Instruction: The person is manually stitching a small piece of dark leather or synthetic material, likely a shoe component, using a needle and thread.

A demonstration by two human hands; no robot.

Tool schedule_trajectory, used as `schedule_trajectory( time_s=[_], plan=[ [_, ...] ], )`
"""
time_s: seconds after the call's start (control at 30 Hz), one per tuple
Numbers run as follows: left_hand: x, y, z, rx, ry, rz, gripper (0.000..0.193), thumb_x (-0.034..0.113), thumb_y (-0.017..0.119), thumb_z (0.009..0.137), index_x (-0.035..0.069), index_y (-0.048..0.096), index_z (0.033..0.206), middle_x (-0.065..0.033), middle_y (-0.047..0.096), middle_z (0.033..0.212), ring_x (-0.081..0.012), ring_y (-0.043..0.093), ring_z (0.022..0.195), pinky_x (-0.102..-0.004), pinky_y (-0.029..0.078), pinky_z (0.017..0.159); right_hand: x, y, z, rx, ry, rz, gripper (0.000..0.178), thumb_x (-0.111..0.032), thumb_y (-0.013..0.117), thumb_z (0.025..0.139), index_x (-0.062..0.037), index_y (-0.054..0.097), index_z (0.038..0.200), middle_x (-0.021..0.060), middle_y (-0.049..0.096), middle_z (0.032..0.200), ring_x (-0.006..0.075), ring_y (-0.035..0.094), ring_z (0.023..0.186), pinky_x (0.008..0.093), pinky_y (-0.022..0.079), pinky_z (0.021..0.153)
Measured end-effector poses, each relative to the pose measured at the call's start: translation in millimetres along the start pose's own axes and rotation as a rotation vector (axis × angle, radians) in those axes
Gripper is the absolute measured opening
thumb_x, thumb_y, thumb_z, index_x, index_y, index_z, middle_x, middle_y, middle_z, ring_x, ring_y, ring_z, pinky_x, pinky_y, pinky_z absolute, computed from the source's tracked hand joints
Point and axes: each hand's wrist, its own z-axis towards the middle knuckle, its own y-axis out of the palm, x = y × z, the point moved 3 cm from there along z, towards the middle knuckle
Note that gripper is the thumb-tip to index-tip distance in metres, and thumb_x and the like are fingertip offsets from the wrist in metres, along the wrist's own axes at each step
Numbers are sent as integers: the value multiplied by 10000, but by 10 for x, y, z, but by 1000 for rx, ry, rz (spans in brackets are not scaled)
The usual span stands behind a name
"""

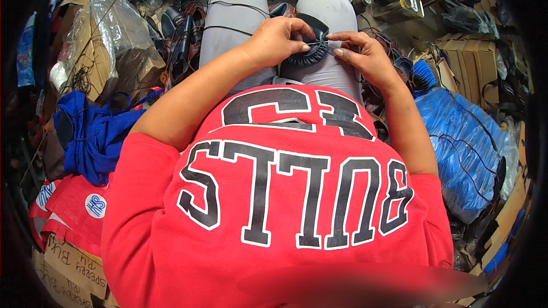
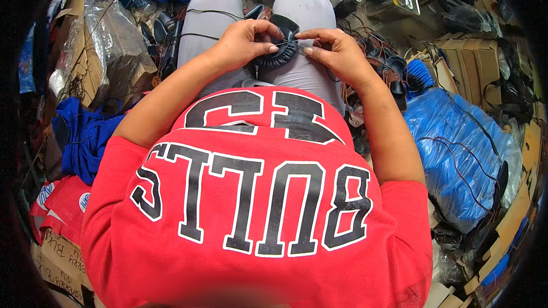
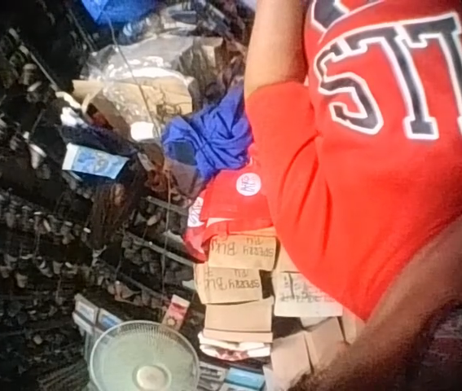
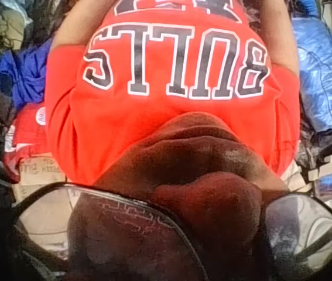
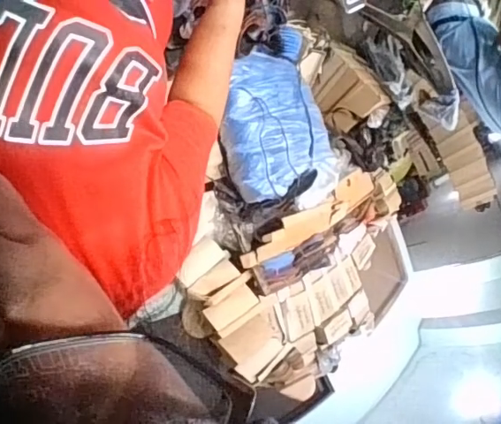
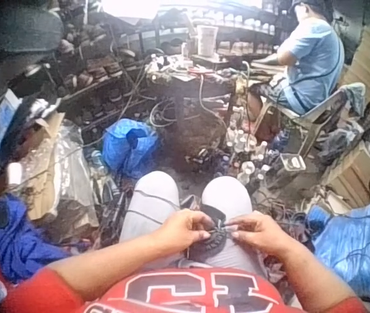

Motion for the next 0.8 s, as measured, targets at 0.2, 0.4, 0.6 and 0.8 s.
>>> schedule_trajectory(
  time_s=[0.2, 0.4, 0.6, 0.8],
  plan=[
    [101, 79, 61, -17, 31, 7, 119, 8, 688, 735, 25, 614, 827, -4, 591, 703, -70, 537, 661, -230, 446, 607, 32, -10, 71, -27, 70, 21, 215, -72, 655, 814, -38, 648, 1026, 0, 618, 881, 54, 533, 796, 203, 446, 729],
    [358, 11, 67, -40, 295, 455, 137, 70, 694, 706, 59, 633, 829, -101, 640, 788, -234, 617, 718, -326, 477, 657, -68, -13, 145, -8, 84, -31, 117, -65, 681, 775, -28, 668, 885, 0, 639, 743, 45, 549, 667, 202, 447, 588],
    [384, -229, -26, -19, 391, 623, 92, 104, 678, 732, 62, 634, 801, -120, 615, 779, -294, 590, 796, -386, 460, 713, -124, -204, 208, -37, -227, -370, 150, -146, 699, 771, -14, 628, 761, 1, 548, 780, 79, 509, 758, 230, 416, 685],
    [389, -203, -87, -101, 171, 435, 95, 90, 620, 781, 45, 609, 864, -131, 614, 773, -301, 592, 756, -370, 456, 666, -42, -149, 54, -33, 36, 60, 156, -146, 731, 749, -27, 641, 792, 30, 510, 938, 122, 519, 825, 245, 425, 757]
  ],
)
